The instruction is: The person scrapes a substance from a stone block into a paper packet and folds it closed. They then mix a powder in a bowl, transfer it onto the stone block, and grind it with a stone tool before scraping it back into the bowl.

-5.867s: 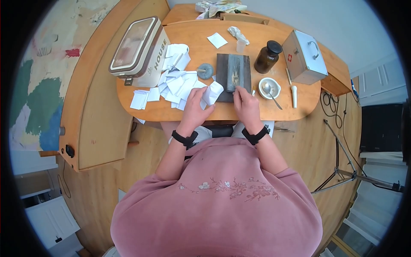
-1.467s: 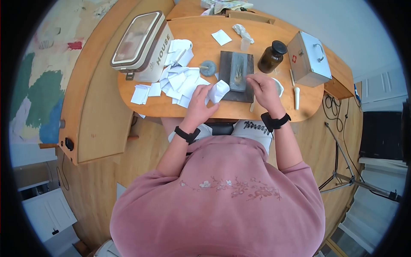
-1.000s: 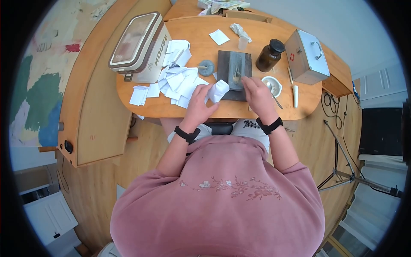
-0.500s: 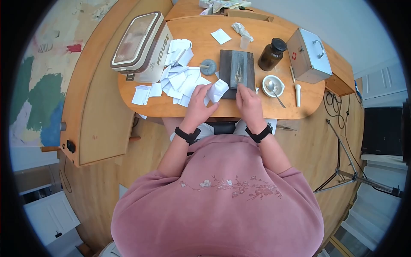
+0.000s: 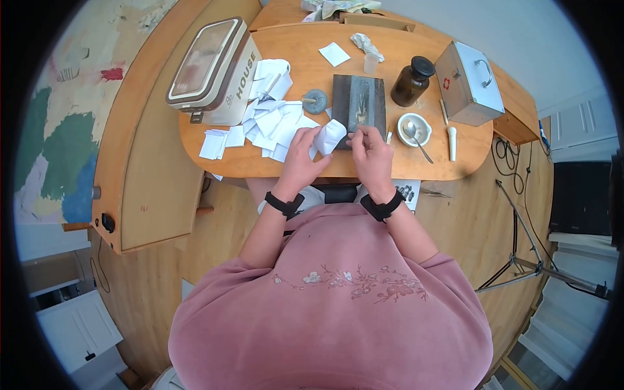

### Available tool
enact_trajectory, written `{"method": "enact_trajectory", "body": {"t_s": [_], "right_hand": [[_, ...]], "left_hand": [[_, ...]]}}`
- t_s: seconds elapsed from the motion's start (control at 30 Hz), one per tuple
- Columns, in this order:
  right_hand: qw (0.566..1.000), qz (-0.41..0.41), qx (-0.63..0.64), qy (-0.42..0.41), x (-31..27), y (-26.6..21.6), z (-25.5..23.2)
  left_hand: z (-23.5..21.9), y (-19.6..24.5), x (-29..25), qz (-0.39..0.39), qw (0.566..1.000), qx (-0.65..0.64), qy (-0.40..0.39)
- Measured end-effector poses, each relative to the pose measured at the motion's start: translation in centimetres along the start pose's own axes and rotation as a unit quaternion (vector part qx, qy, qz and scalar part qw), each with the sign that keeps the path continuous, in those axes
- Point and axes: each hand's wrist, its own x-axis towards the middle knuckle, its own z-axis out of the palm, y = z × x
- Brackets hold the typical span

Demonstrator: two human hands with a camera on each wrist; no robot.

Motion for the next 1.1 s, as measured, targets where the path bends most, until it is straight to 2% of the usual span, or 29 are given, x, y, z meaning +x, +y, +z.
{"method": "enact_trajectory", "body": {"t_s": [0.07,0.2,0.27,0.37,0.57,0.7,0.83,1.0,1.07,1.1], "right_hand": [[0.996,0.027,0.076,0.025,0.1,-0.2,0.1],[0.989,0.07,0.128,0.041,0.2,-0.3,0.1],[0.966,0.106,0.226,0.061,0.3,0.5,0.4],[0.946,0.134,0.285,0.071,0.5,0.8,0.0],[0.928,0.158,0.324,0.094,0.8,1.1,-1.1],[0.932,0.143,0.325,0.074,0.3,0.2,-2.6],[0.942,0.14,0.305,0.012,-0.5,-1.1,-3.6],[0.959,0.115,0.253,-0.057,-1.0,-0.9,-3.3],[0.991,-0.014,0.047,-0.126,-0.8,-1.1,-3.4],[0.991,-0.014,0.047,-0.126,-0.6,-1.3,-3.6]], "left_hand": [[0.0,0.1,0.1,0.003,1.0,-0.001,0.001],[0.0,0.1,0.1,0.003,1.0,0.001,0.001],[0.1,0.1,0.1,0.003,1.0,0.001,0.001],[0.1,0.2,0.1,0.001,1.0,0.001,-0.001],[0.1,0.2,0.7,0.02,1.0,0.016,0.004],[-0.1,1.0,1.1,0.02,1.0,0.02,-0.002],[0.0,1.5,1.1,-0.001,1.0,-0.006,0.0],[0.5,1.2,1.0,0.015,1.0,-0.011,0.01],[0.5,1.3,1.0,0.019,1.0,-0.011,0.01],[0.5,1.3,0.9,0.024,1.0,-0.011,0.01]]}}
